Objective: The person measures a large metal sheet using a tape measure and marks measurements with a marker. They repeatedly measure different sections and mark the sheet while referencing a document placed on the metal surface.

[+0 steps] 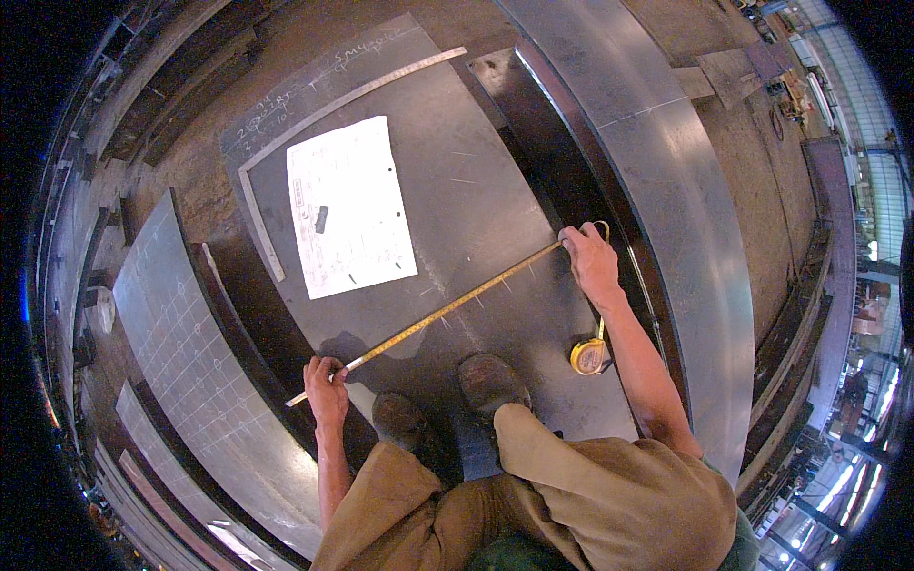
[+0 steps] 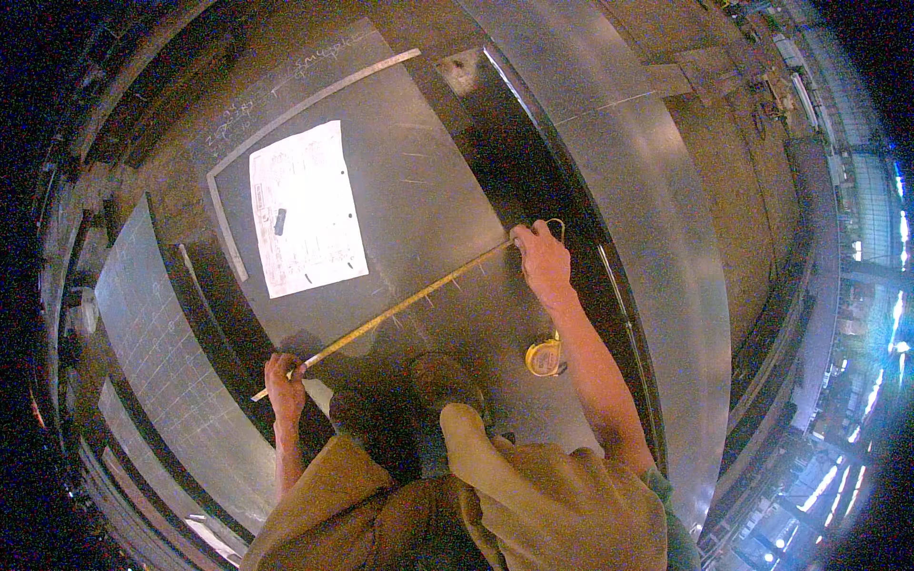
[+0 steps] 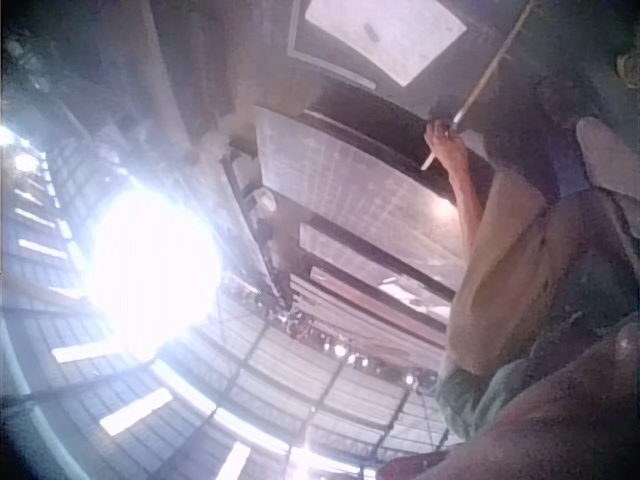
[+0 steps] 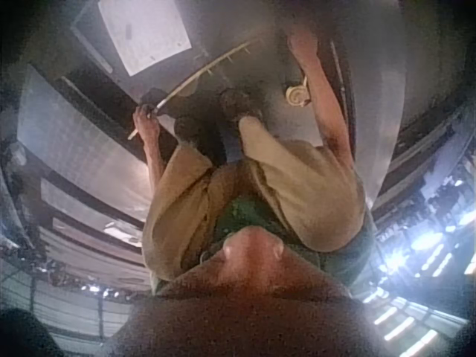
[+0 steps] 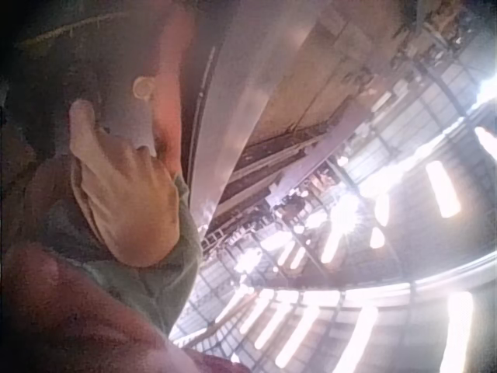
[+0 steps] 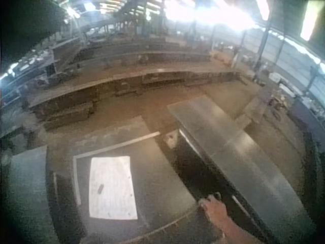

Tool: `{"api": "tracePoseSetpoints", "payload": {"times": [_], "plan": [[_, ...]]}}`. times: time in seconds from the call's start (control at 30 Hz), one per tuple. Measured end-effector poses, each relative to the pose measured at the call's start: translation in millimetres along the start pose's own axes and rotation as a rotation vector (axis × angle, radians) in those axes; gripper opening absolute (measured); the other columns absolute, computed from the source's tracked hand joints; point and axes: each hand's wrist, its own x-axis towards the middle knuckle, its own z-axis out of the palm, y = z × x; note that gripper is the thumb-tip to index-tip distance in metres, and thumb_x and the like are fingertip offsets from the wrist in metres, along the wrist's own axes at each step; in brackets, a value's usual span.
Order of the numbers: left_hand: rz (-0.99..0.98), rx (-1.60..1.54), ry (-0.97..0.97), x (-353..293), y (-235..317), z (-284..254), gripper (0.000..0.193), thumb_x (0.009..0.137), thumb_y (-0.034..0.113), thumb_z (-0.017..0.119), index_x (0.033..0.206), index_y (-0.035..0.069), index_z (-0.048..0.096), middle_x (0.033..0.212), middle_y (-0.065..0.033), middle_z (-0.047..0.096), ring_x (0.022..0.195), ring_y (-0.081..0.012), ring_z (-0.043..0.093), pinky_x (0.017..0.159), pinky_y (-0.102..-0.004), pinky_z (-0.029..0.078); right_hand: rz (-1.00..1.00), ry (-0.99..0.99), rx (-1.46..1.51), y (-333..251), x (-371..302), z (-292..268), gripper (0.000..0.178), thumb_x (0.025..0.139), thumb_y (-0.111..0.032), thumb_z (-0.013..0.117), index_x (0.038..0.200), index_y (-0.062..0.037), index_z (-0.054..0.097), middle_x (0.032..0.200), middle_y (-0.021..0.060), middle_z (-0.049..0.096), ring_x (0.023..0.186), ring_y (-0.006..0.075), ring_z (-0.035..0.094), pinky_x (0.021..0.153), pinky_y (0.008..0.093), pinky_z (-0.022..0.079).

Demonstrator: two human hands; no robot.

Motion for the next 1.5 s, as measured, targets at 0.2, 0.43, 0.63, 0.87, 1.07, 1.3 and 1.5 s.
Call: {"api": "tracePoseSetpoints", "payload": {"times": [0.2,0.43,0.63,0.87,1.07,1.3,1.5], "plan": [[-0.013,-0.026,-0.021,0.4,-1.5,0.4,0.014,0.076,0.0,0.074,0.085,0.003,0.064,0.089,-0.0143,0.058,0.09,-0.0382,0.055,0.081,-0.0475,0.044,-0.029,0.023,0.029,0.7,-0.7,-0.4,0.01,0.1,-0.018,0.06,0.109,-0.0146,0.063,0.092,0.0135,0.056,0.078,0.0383,0.063,0.063,0.0481,0.051],[0.014,0.014,0.03,-1.0,0.3,1.6,0.014,0.076,0.0,0.075,0.085,0.002,0.064,0.089,-0.014,0.058,0.091,-0.0375,0.055,0.082,-0.0476,0.044,-0.017,0.026,0.026,-0.6,-0.6,-0.2,0.009,0.1,-0.017,0.06,0.108,-0.015,0.064,0.091,0.013,0.056,0.076,0.0378,0.063,0.062,0.0483,0.051],[-0.035,-0.033,-0.032,0.6,-1.3,0.1,0.015,0.076,-0.001,0.074,0.087,0.003,0.065,0.091,-0.0142,0.058,0.093,-0.0378,0.056,0.084,-0.0475,0.045,-0.018,0.02,0.026,1.2,-0.6,1.1,0.009,0.1,-0.018,0.059,0.108,-0.0153,0.064,0.092,0.0127,0.056,0.076,0.0371,0.063,0.063,0.0473,0.051],[-0.041,-0.011,-0.027,-0.4,1.1,0.4,0.014,0.078,-0.001,0.072,0.089,0.003,0.065,0.093,-0.0145,0.059,0.094,-0.0387,0.055,0.084,-0.048,0.045,-0.006,0.006,0.02,-0.3,-0.5,-0.1,0.009,0.1,-0.018,0.059,0.108,-0.016,0.064,0.092,0.0125,0.055,0.076,0.0369,0.063,0.063,0.0475,0.051],[-0.018,0.026,-0.001,-0.7,0.8,2.9,0.012,0.08,0.001,0.072,0.089,0.003,0.064,0.094,-0.0145,0.059,0.092,-0.0391,0.054,0.081,-0.0493,0.044,0.0,-0.005,0.025,0.0,-0.5,1.0,0.009,0.1,-0.019,0.059,0.108,-0.0166,0.063,0.093,0.0125,0.055,0.077,0.0373,0.064,0.063,0.0478,0.052],[-0.01,0.07,-0.002,-1.9,0.9,3.5,0.012,0.081,0.003,0.072,0.09,0.004,0.063,0.093,-0.0145,0.058,0.091,-0.0392,0.054,0.08,-0.05,0.043,0.024,-0.007,-0.003,-2.2,-0.2,1.3,0.01,0.1,-0.019,0.059,0.108,-0.0162,0.063,0.094,0.0131,0.055,0.079,0.0376,0.064,0.065,0.048,0.052],[0.037,0.048,0.043,-2.1,-0.5,4.8,0.012,0.081,0.002,0.072,0.089,0.004,0.063,0.093,-0.0151,0.057,0.091,-0.0396,0.053,0.08,-0.0504,0.043,0.0,-0.011,-0.004,-0.5,0.0,1.3,0.011,0.1,-0.019,0.059,0.109,-0.0158,0.064,0.093,0.0129,0.056,0.079,0.0375,0.064,0.065,0.0478,0.052]]}}
